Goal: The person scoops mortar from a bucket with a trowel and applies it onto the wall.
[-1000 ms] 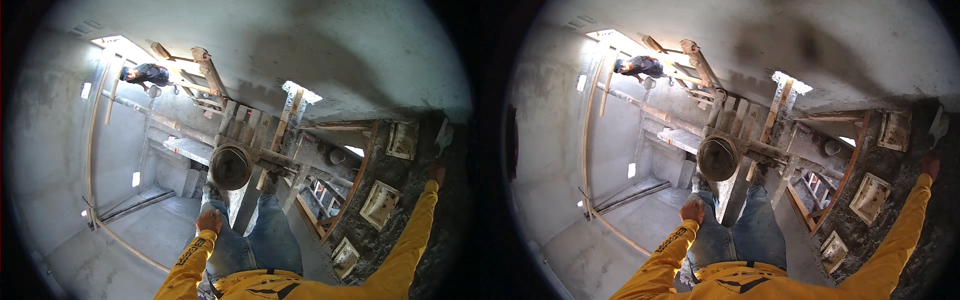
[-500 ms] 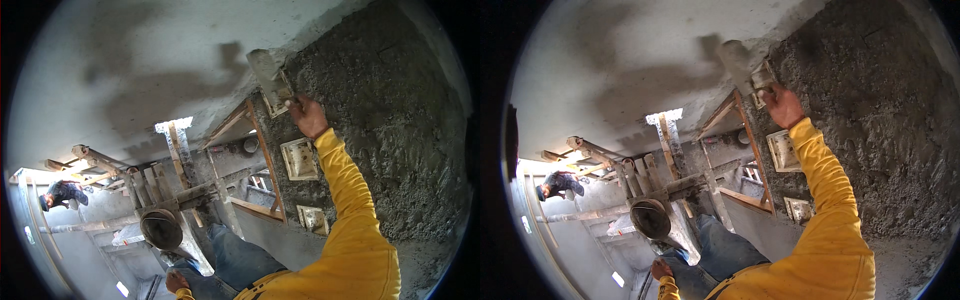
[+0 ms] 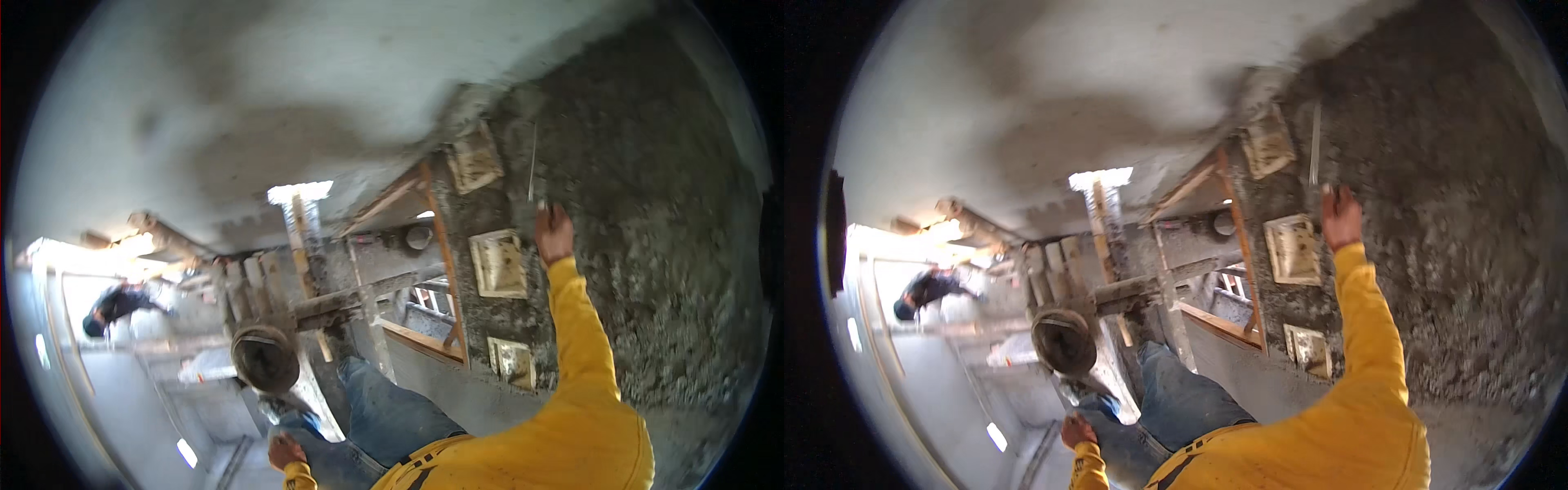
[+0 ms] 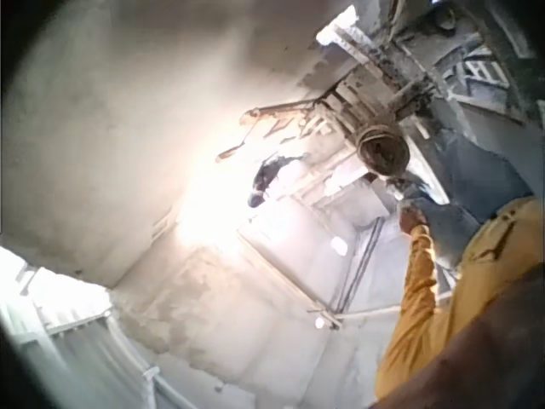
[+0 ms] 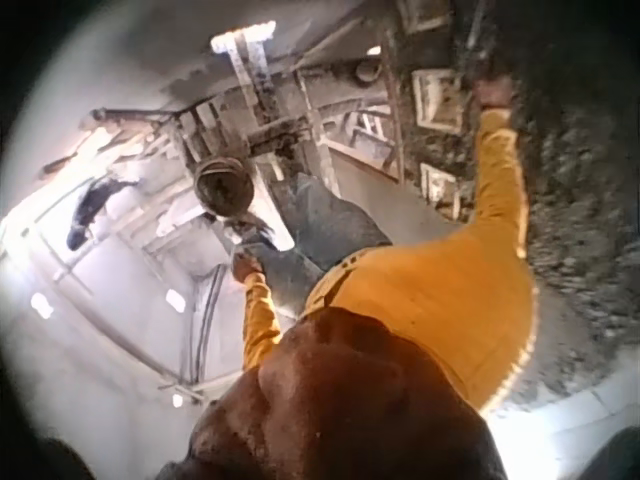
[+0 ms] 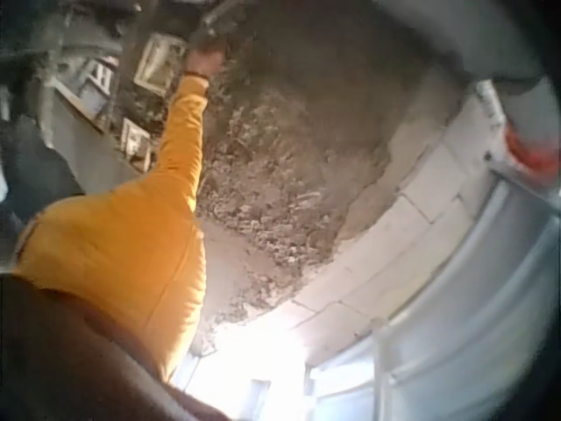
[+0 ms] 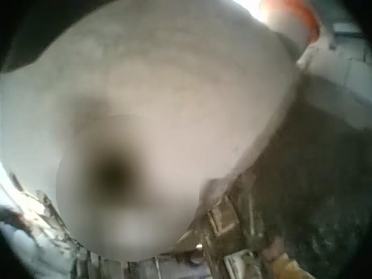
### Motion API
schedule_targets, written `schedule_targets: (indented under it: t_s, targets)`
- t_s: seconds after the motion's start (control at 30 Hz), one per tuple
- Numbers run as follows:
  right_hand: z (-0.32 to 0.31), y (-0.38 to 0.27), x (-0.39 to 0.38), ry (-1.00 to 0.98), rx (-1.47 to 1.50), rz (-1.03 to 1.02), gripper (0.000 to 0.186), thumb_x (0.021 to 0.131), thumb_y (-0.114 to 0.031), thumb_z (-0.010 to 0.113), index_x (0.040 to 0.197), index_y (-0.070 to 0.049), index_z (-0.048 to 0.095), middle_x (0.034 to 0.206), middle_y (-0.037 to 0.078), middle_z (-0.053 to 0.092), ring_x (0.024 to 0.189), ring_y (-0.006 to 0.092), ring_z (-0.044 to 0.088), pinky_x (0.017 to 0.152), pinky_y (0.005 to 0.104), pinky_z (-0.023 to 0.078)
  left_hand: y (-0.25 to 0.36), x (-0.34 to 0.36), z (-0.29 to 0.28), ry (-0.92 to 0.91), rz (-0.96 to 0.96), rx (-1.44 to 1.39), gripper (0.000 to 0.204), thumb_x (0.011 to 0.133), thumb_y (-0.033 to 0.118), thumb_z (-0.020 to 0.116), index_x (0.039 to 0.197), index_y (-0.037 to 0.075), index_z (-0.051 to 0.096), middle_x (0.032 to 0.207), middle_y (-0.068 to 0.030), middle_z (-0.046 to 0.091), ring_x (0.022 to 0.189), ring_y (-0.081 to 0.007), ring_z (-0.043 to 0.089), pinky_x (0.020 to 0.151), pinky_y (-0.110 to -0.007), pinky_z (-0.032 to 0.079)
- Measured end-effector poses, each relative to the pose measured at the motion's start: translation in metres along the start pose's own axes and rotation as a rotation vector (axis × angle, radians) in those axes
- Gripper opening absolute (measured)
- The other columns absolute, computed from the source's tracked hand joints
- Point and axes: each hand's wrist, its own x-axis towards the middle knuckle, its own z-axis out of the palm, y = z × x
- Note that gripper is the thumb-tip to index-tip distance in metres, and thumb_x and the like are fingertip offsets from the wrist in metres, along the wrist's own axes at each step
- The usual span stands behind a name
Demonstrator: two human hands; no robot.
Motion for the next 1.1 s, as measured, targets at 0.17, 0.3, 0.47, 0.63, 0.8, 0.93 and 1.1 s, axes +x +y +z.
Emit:
schedule_targets:
  t_s: [0.17, 0.3, 0.47, 0.63, 0.8, 0.93, 1.1]
  targets:
    - [0.07, -0.048, -0.111, -0.658, 0.193, 0.02, 0.031, 0.092, -0.026, 0.062, 0.109, 0.0, 0.058, 0.09, 0.024, 0.065, 0.085, 0.0415, 0.064, 0.073, 0.0414, 0.05, -0.007, -0.013, 0.0, -0.031, 0.225, 0.302, 0.023, 0.088, 0.031, 0.058, 0.108, 0.021, 0.065, 0.095, -0.0032, 0.067, 0.086, -0.0225, 0.067, 0.072, -0.037, 0.055]
    - [0.135, -0.12, -0.218, -1.076, 0.038, -0.18, 0.033, 0.09, -0.026, 0.056, 0.114, -0.002, 0.054, 0.094, 0.025, 0.066, 0.091, 0.0417, 0.065, 0.078, 0.0489, 0.05, -0.011, -0.02, -0.002, 0.233, 0.0, -0.133, 0.035, 0.09, 0.042, 0.054, 0.074, 0.012, 0.062, 0.078, -0.0109, 0.066, 0.074, -0.0328, 0.066, 0.063, -0.044, 0.053]
    - [0.199, -0.204, -0.367, -1.482, -0.146, -0.307, 0.033, 0.089, -0.023, 0.048, 0.11, 0.002, 0.055, 0.098, 0.03, 0.065, 0.094, 0.0468, 0.062, 0.084, 0.0519, 0.049, -0.031, -0.032, -0.002, 0.346, 0.002, -0.326, 0.038, 0.09, 0.04, 0.057, 0.066, 0.009, 0.057, 0.066, -0.0137, 0.061, 0.062, -0.0369, 0.061, 0.056, -0.047, 0.05]
    - [0.296, -0.245, -0.479, -1.822, 0.032, 0.485, 0.027, 0.091, -0.026, 0.049, 0.088, 0.0, 0.056, 0.076, 0.017, 0.063, 0.065, 0.031, 0.065, 0.058, 0.046, 0.053, -0.06, -0.042, 0.001, 0.338, 0.018, -0.46, 0.036, 0.088, 0.032, 0.062, 0.064, 0.008, 0.053, 0.063, -0.014, 0.057, 0.055, -0.0362, 0.057, 0.051, -0.044, 0.046]
    - [0.388, -0.275, -0.58, -1.721, 0.259, 0.978, 0.021, 0.09, -0.028, 0.058, 0.08, -0.009, 0.058, 0.066, 0.007, 0.057, 0.054, 0.0199, 0.057, 0.047, 0.0352, 0.046, -0.089, -0.046, 0.007, 0.316, -0.02, -0.553, 0.04, 0.087, 0.026, 0.067, 0.06, 0.008, 0.043, 0.058, -0.0135, 0.048, 0.05, -0.0362, 0.051, 0.047, -0.042, 0.04]
    - [0.459, -0.32, -0.613, -1.401, 0.392, 1.072, 0.022, 0.09, -0.026, 0.054, 0.076, -0.009, 0.056, 0.063, 0.007, 0.056, 0.045, 0.0196, 0.052, 0.042, 0.0358, 0.044, -0.106, -0.042, 0.009, 0.265, -0.037, -0.633, 0.047, 0.09, 0.03, 0.063, 0.059, 0.005, 0.039, 0.053, -0.0151, 0.039, 0.045, -0.0333, 0.041, 0.046, -0.043, 0.032]
    - [0.468, -0.3, -0.641, -1.318, 0.381, 0.832, 0.022, 0.093, -0.027, 0.054, 0.091, -0.005, 0.054, 0.064, 0.007, 0.054, 0.045, 0.0176, 0.052, 0.041, 0.034, 0.045, -0.125, -0.036, 0.008, 0.213, -0.022, -0.73, 0.044, 0.088, 0.018, 0.065, 0.059, 0.005, 0.035, 0.052, -0.0122, 0.034, 0.043, -0.0253, 0.036, 0.044, -0.038, 0.028]
